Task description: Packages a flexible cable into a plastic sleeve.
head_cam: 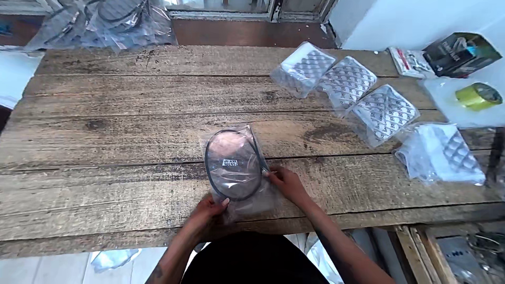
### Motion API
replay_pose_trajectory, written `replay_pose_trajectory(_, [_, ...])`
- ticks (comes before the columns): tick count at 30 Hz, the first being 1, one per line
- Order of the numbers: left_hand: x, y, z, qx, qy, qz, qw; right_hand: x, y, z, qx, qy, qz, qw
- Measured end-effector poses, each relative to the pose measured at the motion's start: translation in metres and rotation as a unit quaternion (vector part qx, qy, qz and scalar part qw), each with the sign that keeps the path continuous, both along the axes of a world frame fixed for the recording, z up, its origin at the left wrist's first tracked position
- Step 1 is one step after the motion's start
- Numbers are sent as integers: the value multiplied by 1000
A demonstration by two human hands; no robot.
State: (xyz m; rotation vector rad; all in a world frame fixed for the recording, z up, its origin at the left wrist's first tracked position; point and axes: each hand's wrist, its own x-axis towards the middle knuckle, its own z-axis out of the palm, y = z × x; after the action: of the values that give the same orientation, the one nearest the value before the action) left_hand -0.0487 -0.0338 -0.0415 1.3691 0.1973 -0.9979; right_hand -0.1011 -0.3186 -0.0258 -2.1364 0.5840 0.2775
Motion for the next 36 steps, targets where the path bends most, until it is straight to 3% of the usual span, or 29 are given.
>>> replay_pose_trajectory(2, [8, 4, 1, 35, -48, -45, 997, 6, 7, -5, 110, 7, -26, 994])
replay_pose_trajectory(5, [13, 5, -12, 97, -118, -44, 987, 7, 18, -6, 166, 15, -47, 985])
replay_pose_trajectory(8, [8, 2, -13, 96, -85, 12, 992, 1, 22, -11, 168, 33, -53, 984])
replay_pose_trajectory(12, [1, -4, -8, 16, 17, 149, 989, -6, 22, -18, 198, 43, -59, 977])
replay_pose_trajectory(14, [2, -2, -9, 72, -46, 114, 990, -6, 23, -16, 220, 53, -71, 972])
replay_pose_trajectory(16, [6, 3, -3, 231, -219, 21, 948, -7, 28, -16, 244, 58, -90, 964])
replay_pose_trajectory(18, [7, 5, -5, 337, -401, -8, 852, -8, 35, -18, 239, 61, -96, 964])
replay_pose_trajectory(20, [14, 3, -19, 360, -531, -35, 766, -7, 43, -19, 204, 65, -100, 972])
replay_pose_trajectory(22, [19, -4, -33, 364, -581, -65, 725, -4, 48, -17, 162, 78, -105, 978])
replay_pose_trajectory(24, [22, -11, -43, 348, -600, -78, 717, -2, 52, -15, 114, 84, -99, 985])
replay_pose_trajectory(28, [23, -20, -46, 286, -603, -97, 738, -2, 54, -16, 79, 88, -76, 990])
replay_pose_trajectory(36, [8, -24, -49, 343, -624, -201, 673, -5, 48, -19, 111, 67, -65, 989])
